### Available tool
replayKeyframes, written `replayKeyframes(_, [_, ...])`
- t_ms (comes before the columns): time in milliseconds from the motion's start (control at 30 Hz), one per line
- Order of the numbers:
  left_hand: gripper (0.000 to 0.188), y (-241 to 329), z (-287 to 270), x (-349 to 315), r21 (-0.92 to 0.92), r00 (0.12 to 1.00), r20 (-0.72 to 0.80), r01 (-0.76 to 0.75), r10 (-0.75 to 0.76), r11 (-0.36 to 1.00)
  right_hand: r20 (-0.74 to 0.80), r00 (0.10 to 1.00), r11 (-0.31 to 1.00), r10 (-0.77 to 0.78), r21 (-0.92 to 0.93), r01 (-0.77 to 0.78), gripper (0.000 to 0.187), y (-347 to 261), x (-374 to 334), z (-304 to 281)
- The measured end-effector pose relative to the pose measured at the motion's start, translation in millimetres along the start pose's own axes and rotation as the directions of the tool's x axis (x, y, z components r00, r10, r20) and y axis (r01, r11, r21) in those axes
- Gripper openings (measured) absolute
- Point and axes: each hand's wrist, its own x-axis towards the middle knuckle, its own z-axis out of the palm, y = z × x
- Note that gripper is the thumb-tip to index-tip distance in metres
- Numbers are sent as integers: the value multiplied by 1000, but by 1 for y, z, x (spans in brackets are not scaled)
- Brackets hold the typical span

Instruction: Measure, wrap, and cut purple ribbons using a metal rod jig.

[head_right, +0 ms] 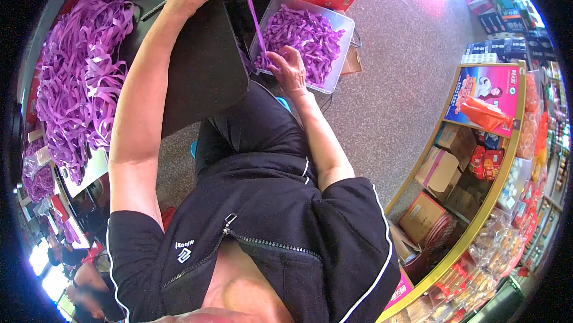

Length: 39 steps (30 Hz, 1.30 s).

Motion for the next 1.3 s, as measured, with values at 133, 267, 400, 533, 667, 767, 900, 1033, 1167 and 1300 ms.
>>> replayKeyframes(133, [21, -1, 2, -3, -17, 999, -39, -2, 1, 1000, -82, 997, 999, -5, 40, 8, 42, -7, -7, -10])
replayKeyframes(267, [21, -2, 2, -3, 6, 999, -41, -5, 5, 1000, -21, 1000, 1000, -12, -5, 12, 30, -9, -14, -18])
replayKeyframes(400, [21, -3, 1, -2, -2, 999, -33, -1, 1, 1000, -23, 994, 994, -111, 4, 111, 21, -9, -16, -22])
replayKeyframes(533, [20, -7, 2, -3, -16, 998, -59, -14, 13, 1000, 7, 994, 978, 110, 178, -110, 15, -23, -38, -35])
replayKeyframes(667, [17, 9, 0, -5, 52, 996, -68, -51, 54, 997, 0, 982, 932, 187, 317, -177, 9, -44, -53, -65])
replayKeyframes(767, [29, -32, 13, 4, 131, 999, -29, -8, 12, 991, 106, 976, 898, 192, 382, -218, 8, -69, -52, -92])
replayKeyframes(900, [32, -36, 17, 8, 160, 999, 36, 33, -40, 987, 185, 952, 871, 245, 389, -300, 9, -86, -50, -123])
replayKeyframes(1033, [30, -35, 17, 12, 168, 988, 114, 82, -102, 982, 202, 954, 903, 223, 326, -280, 13, -101, -51, -141])
replayKeyframes(1167, [30, -39, 19, 11, 190, 987, 103, 100, -121, 977, 239, 965, 962, 103, 223, -158, 19, -125, -42, -163])
replayKeyframes(1300, [35, -33, 19, 13, 198, 976, 133, 144, -172, 970, 257, 965, 986, 55, 140, -94, 17, -141, -32, -175])
